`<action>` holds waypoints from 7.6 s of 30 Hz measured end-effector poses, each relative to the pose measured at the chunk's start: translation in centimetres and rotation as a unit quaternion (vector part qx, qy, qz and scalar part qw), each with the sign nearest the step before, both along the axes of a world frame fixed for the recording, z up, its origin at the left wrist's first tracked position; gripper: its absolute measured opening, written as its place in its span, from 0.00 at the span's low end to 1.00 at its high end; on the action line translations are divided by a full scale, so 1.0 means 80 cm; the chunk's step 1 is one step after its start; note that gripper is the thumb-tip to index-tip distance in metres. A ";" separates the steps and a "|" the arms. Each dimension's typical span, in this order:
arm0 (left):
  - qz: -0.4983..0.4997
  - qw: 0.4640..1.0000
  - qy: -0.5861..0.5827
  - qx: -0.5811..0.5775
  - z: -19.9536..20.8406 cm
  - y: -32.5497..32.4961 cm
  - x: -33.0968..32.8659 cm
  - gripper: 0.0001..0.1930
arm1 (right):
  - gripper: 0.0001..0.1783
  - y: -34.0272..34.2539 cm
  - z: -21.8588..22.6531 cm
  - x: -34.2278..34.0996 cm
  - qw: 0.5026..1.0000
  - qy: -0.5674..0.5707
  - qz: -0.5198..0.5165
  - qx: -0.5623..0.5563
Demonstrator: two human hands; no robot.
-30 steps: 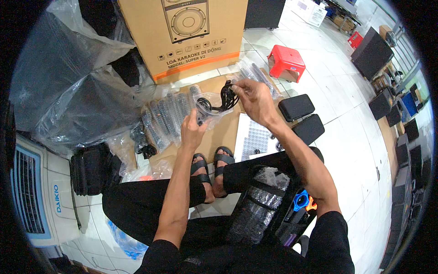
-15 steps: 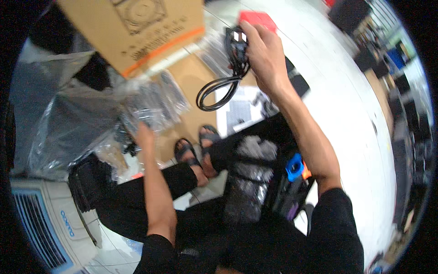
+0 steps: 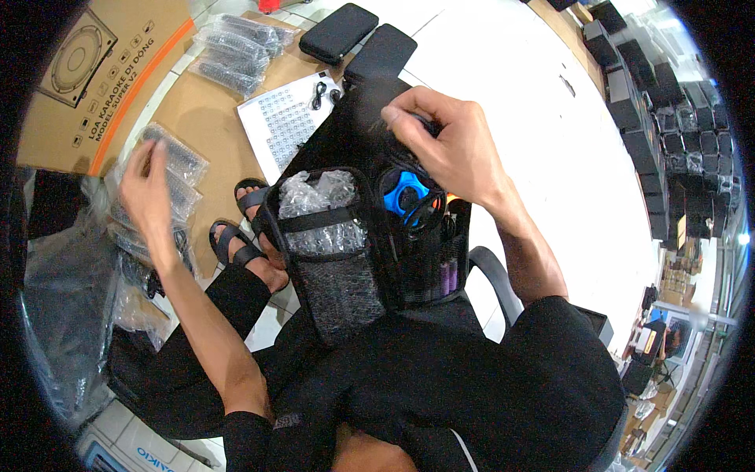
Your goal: The person sits on the floor and packs a black microphone into a black carrying case. They unwrap the microphone from bubble wrap, place it in the case, add a purple pen and a cable, then zip the case closed.
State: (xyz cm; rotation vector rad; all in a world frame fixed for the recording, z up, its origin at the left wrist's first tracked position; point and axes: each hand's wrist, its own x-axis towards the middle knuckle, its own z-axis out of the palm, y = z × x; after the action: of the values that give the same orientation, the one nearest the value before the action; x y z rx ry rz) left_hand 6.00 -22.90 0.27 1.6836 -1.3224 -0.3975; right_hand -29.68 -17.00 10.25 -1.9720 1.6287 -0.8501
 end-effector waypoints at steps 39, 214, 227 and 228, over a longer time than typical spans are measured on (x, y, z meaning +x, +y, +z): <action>-0.441 0.870 0.183 0.119 0.063 0.118 -0.226 0.29 | 0.22 0.016 0.000 0.018 0.799 -0.581 -0.068 0.143; 0.352 0.824 0.444 -0.009 0.050 0.243 0.011 0.30 | 0.20 0.036 -0.137 0.141 0.784 -0.232 0.367 0.444; 0.370 0.789 0.489 0.045 0.046 0.228 0.022 0.31 | 0.06 0.007 -0.112 0.153 0.832 0.012 0.553 0.023; 0.380 0.786 0.485 0.055 0.040 0.228 0.024 0.31 | 0.06 0.011 -0.113 0.152 0.830 0.007 0.558 0.013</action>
State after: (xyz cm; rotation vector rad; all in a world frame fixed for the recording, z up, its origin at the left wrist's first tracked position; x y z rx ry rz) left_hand 7.92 -4.70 3.48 1.5677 0.1612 -0.7104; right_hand -17.53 -16.15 1.18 -2.3714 0.2475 -0.3064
